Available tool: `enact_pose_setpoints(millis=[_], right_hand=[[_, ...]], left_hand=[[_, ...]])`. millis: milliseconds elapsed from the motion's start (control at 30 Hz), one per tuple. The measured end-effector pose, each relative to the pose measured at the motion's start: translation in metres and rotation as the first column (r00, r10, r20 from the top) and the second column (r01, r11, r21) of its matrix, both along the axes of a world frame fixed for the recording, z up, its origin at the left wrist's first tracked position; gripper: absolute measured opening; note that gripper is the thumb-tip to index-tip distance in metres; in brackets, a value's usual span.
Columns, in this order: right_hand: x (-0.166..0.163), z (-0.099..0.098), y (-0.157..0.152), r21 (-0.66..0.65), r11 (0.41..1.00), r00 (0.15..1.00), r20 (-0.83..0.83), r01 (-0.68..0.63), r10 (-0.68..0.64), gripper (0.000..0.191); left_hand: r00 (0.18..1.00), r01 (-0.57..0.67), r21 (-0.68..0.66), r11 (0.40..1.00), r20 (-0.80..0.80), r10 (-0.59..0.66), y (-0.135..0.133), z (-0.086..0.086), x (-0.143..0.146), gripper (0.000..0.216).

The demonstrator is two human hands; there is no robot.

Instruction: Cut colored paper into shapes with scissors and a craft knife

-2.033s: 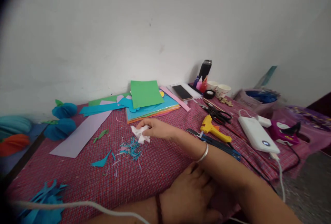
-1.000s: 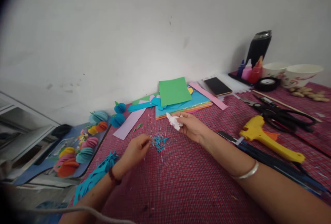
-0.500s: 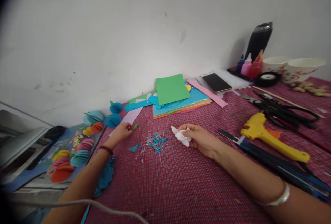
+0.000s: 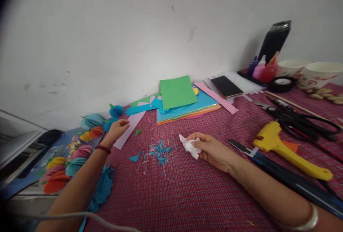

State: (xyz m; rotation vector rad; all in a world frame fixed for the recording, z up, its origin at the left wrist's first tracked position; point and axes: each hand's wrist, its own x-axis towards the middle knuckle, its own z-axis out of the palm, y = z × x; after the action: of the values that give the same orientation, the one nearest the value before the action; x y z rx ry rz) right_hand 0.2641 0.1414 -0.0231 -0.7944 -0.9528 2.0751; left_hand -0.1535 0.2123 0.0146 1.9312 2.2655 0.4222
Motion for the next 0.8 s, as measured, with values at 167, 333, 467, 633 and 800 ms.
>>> enact_pose_setpoints(millis=[167, 333, 467, 633, 800], right_hand=[[-0.001, 0.002, 0.000, -0.007, 1.000, 1.000, -0.012, -0.020, 0.020, 0.023], [-0.002, 0.001, 0.000, 0.005, 1.000, 1.000, -0.009, -0.015, 0.015, 0.024], [-0.002, 0.000, 0.000, 0.014, 1.000, 1.000, -0.025, -0.012, 0.013, 0.026], [-0.003, 0.000, 0.000, 0.009, 1.000, 0.999, -0.027, -0.026, 0.026, 0.025], [-0.005, 0.000, 0.001, 0.000, 1.000, 0.998, -0.052, -0.026, 0.026, 0.026]], left_hand=[[0.978, 0.054, -0.153, 0.987, -0.189, -0.083, -0.016, -0.003, -0.009, 0.062], [0.936, 0.026, -0.207, 0.978, -0.337, -0.096, -0.022, -0.002, -0.006, 0.056], [0.903, -0.017, -0.164, 0.986, -0.426, -0.056, -0.018, 0.025, -0.010, 0.027], [0.872, -0.040, -0.027, 0.999, -0.490, 0.022, -0.011, 0.066, -0.003, 0.031], [0.856, -0.032, 0.055, 0.998, -0.514, 0.055, -0.008, 0.089, 0.028, 0.033]])
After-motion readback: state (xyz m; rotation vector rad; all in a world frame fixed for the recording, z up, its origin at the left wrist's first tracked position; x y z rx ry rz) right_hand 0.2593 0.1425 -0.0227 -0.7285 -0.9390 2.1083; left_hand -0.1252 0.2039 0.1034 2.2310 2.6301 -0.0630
